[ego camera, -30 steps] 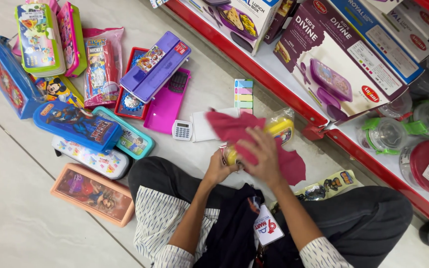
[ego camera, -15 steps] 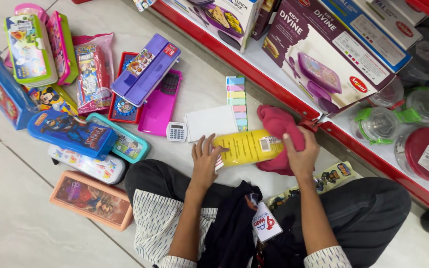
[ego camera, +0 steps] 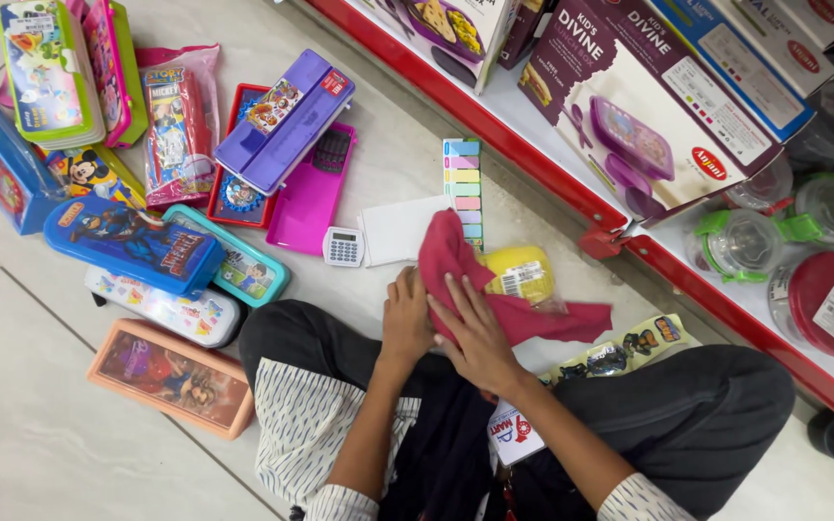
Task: Organize and clean pencil cases and other stationary items on store shelves and the floor.
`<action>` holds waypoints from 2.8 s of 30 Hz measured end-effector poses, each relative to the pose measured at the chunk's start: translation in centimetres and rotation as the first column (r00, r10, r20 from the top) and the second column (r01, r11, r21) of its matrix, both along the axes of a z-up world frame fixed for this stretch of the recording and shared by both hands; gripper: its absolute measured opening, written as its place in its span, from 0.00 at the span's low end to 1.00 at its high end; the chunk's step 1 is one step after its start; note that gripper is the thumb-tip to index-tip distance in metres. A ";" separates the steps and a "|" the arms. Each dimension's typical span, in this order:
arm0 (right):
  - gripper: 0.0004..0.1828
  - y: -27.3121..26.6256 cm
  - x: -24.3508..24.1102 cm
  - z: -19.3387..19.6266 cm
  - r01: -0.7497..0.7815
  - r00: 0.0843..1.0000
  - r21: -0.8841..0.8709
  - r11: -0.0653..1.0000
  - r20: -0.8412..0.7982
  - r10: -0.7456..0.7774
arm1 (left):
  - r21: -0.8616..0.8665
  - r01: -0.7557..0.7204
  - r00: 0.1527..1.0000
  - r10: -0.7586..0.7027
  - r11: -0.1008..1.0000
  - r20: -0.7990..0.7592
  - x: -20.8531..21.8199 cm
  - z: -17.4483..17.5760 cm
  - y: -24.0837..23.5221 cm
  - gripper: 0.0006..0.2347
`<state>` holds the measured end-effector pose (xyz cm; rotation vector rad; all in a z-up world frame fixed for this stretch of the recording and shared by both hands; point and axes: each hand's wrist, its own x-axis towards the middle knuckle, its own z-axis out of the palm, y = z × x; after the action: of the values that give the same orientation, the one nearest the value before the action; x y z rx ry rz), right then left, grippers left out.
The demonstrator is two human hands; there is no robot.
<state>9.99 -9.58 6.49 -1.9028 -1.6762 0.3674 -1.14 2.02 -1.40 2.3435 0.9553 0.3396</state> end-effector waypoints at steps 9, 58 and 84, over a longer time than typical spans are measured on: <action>0.28 -0.7 9.3 0.3 0.341 0.929 -0.002 0.940 0.154 -0.337 | -0.092 -0.036 0.999 0.034 0.995 -0.025 1.2 5.8 0.7 0.53; 0.10 -31.3 14.9 30.9 0.253 0.157 0.914 0.318 0.286 -0.945 | 0.866 0.170 0.219 -0.875 0.470 0.432 20.8 40.1 -12.7 0.19; 0.20 -29.4 21.9 33.1 0.327 -0.060 0.848 0.417 0.459 -0.887 | 0.853 0.164 0.389 -0.827 0.496 0.407 29.2 44.7 -13.9 0.24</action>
<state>31.91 -38.97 39.57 -2.2540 -0.7530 -1.7895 28.09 -11.91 43.31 2.4594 -0.6016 1.5511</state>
